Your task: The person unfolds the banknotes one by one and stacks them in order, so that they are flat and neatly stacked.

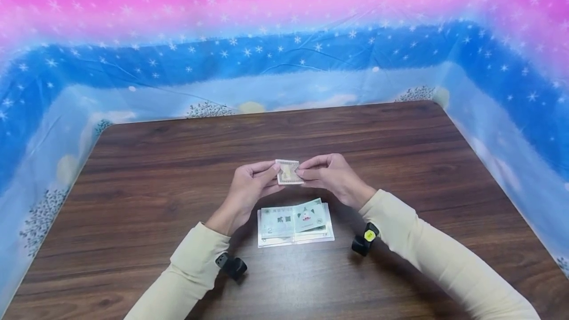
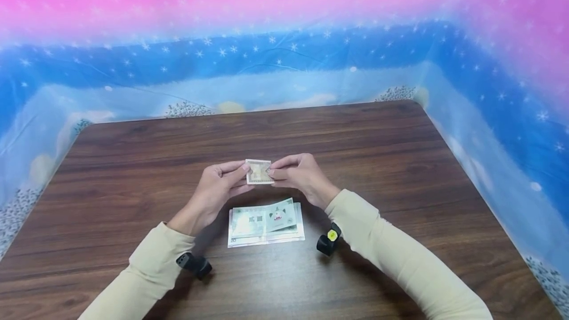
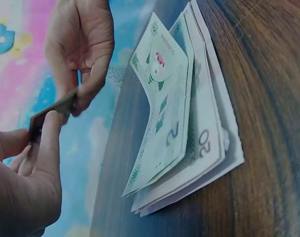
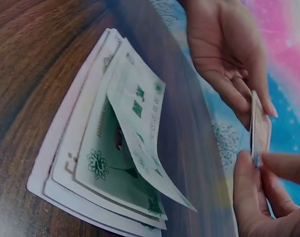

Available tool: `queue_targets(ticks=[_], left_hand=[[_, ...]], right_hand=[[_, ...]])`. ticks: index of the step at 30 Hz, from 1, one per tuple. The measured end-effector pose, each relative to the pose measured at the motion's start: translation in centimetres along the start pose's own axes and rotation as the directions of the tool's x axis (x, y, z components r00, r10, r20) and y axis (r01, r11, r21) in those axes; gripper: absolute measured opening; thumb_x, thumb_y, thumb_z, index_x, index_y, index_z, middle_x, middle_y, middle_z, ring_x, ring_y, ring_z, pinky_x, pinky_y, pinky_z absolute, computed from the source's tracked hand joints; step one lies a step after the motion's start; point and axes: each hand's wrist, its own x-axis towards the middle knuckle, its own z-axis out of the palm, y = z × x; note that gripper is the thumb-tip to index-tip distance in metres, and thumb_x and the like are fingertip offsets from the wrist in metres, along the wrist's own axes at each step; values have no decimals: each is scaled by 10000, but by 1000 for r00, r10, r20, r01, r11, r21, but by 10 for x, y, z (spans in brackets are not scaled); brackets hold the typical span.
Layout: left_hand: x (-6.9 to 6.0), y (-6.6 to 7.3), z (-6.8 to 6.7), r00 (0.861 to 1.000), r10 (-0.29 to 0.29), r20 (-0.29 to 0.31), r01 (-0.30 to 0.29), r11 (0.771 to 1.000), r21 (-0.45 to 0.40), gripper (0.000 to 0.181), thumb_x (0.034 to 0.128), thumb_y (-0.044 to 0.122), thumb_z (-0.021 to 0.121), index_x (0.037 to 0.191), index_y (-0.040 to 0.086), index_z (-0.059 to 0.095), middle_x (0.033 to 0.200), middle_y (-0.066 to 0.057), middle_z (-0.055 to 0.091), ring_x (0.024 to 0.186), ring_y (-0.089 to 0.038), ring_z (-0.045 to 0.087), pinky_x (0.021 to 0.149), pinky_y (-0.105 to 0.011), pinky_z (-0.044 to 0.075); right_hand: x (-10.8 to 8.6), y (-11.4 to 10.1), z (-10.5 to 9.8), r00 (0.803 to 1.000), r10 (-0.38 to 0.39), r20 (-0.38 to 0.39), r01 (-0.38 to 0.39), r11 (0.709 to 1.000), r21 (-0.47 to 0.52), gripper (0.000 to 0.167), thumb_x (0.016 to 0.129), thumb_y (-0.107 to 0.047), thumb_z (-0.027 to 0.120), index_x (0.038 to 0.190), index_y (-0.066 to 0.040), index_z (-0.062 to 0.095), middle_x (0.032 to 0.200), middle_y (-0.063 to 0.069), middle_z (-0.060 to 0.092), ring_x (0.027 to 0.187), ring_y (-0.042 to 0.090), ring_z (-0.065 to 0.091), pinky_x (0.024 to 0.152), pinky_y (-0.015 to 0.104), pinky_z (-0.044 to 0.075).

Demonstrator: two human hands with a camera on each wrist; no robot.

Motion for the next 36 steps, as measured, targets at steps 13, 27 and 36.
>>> queue_targets(ticks=[13, 27, 36], left_hand=[[-4, -1, 1, 992, 76, 97, -77, 997, 3, 335, 949, 150, 734, 1208, -40, 641, 1206, -208, 689, 992, -225, 719, 911, -396, 592], [-15, 7, -5, 995, 66, 78, -69, 997, 41, 323, 956, -23, 599, 1276, -62, 613, 1138, -233, 694, 910, -229, 721, 836, -404, 617], [-18, 6, -8, 998, 68, 4, -68, 993, 99, 301, 891, -98, 699, 1189, -73, 664, 947, -155, 715, 800, -193, 705, 810, -456, 620]], right_hand=[[-11, -2, 13, 988, -52, 142, 74, 985, -156, 549, 846, -209, 842, 1263, 71, 622, 1178, 182, 699, 1078, 324, 693, 1005, 480, 533], [-22, -9, 2, 990, 10, 142, -9, 1000, -8, 443, 924, 49, 591, 1347, 143, 500, 1211, 229, 629, 1046, 239, 678, 996, 391, 546], [-24, -6, -5, 995, 16, 98, -14, 1000, -19, 349, 928, 107, 592, 1273, 141, 552, 1141, 197, 666, 994, 223, 688, 965, 384, 565]])
